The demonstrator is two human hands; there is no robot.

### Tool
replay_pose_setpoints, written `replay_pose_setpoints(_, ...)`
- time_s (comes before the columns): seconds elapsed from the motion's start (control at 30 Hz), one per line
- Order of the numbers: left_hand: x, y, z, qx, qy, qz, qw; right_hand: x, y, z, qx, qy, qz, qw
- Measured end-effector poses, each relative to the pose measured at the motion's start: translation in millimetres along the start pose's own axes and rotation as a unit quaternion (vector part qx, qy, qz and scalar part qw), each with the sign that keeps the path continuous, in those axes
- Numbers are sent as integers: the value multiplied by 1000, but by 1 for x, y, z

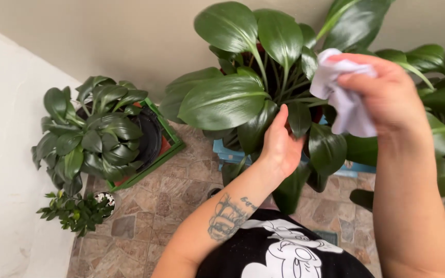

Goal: Wiping dust and moisture off the broad leaves of several indoor potted plants using a white cloth.

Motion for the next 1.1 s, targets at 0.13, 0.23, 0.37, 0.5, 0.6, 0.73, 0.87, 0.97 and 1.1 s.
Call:
replay_pose_setpoints(0.13,-10,3,-2,23,0,48,999,-18,39,0,249,36,-43,967)
replay_pose_setpoints(0.23,-13,2,-6,11,-7,38,999,-28,51,28,436,-14,-47,899)
replay_pose_setpoints(0.37,-3,15,-1,-4,-9,-2,1000,-23,69,48,570,-111,-67,811)
replay_pose_setpoints(0.5,4,22,2,76,-45,-52,995,-3,75,62,615,-148,-53,773)
replay_pose_setpoints(0.6,3,21,1,98,-60,-67,991,17,74,56,607,-150,-19,780)
replay_pose_setpoints(0.73,-2,23,5,96,-56,-76,991,45,74,44,579,-111,0,808)
replay_pose_setpoints(0.87,-5,14,5,82,-43,20,996,72,67,47,559,-96,4,824)
replay_pose_setpoints(0.97,-10,14,3,91,-51,-102,989,94,57,47,523,-121,-1,844)
replay_pose_setpoints(1.1,1,32,14,66,-71,-131,987,121,15,81,381,-12,-37,924)
Point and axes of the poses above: each hand's wrist, its own x-axis away from the middle knuckle, its own y-axis out of the palm, z = x × y, the point moved 5 cm from there along -x, towards the middle knuckle, and after that the axes turned 11 degrees about x, right-handed, at the moved point
